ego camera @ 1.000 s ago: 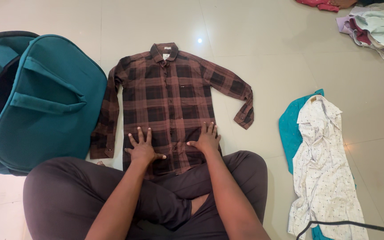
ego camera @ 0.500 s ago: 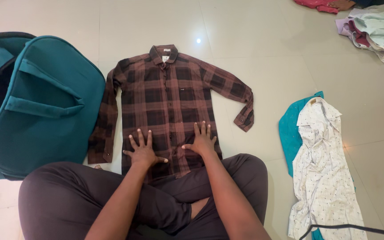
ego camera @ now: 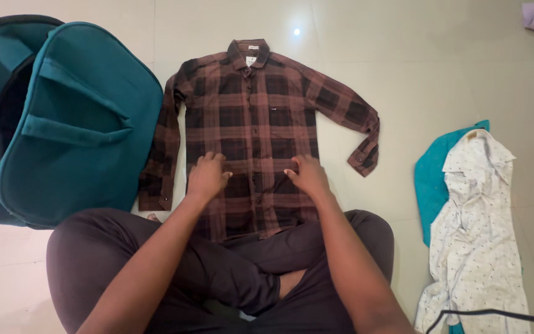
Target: The person lays a plaid shirt flat on the floor and proceeds to button it from the bottom to the top. They smooth the fabric and align the placket before fastening each button.
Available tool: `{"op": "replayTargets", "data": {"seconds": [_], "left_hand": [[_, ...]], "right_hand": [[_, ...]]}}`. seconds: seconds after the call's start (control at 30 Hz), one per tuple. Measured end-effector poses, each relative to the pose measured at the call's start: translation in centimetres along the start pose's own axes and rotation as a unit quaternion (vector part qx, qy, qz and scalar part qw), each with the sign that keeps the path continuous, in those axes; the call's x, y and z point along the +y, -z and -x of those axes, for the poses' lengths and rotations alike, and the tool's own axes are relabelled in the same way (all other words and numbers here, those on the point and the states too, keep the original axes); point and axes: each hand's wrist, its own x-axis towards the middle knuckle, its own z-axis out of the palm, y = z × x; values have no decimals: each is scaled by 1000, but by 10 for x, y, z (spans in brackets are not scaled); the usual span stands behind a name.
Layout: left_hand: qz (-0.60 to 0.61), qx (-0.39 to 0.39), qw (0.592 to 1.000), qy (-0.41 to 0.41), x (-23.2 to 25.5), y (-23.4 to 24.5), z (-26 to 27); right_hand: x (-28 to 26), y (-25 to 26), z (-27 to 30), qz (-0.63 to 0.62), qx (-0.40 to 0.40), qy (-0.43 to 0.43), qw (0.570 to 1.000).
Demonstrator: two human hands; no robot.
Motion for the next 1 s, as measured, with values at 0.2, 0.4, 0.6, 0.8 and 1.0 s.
{"op": "replayTargets", "data": {"seconds": [0.2, 0.4, 0.6, 0.8, 1.0], "left_hand": [[211, -22, 975, 62, 2, -55, -28], [157, -10, 987, -32, 31, -52, -21], [121, 33, 990, -59, 30, -53, -20], [61, 19, 996, -58, 22, -70, -21], [91, 4, 995, -51, 27, -64, -14]], "right_hand": [[-45, -28, -6, -84, -84, -71, 990], [-76, -34, -3, -90, -95, -44, 991], [-82, -36, -1, -51, -136, -40, 989], [-93, -42, 8, -22, -104, -51, 993], [-86, -53, 12, -24, -61, -21, 998]]}}
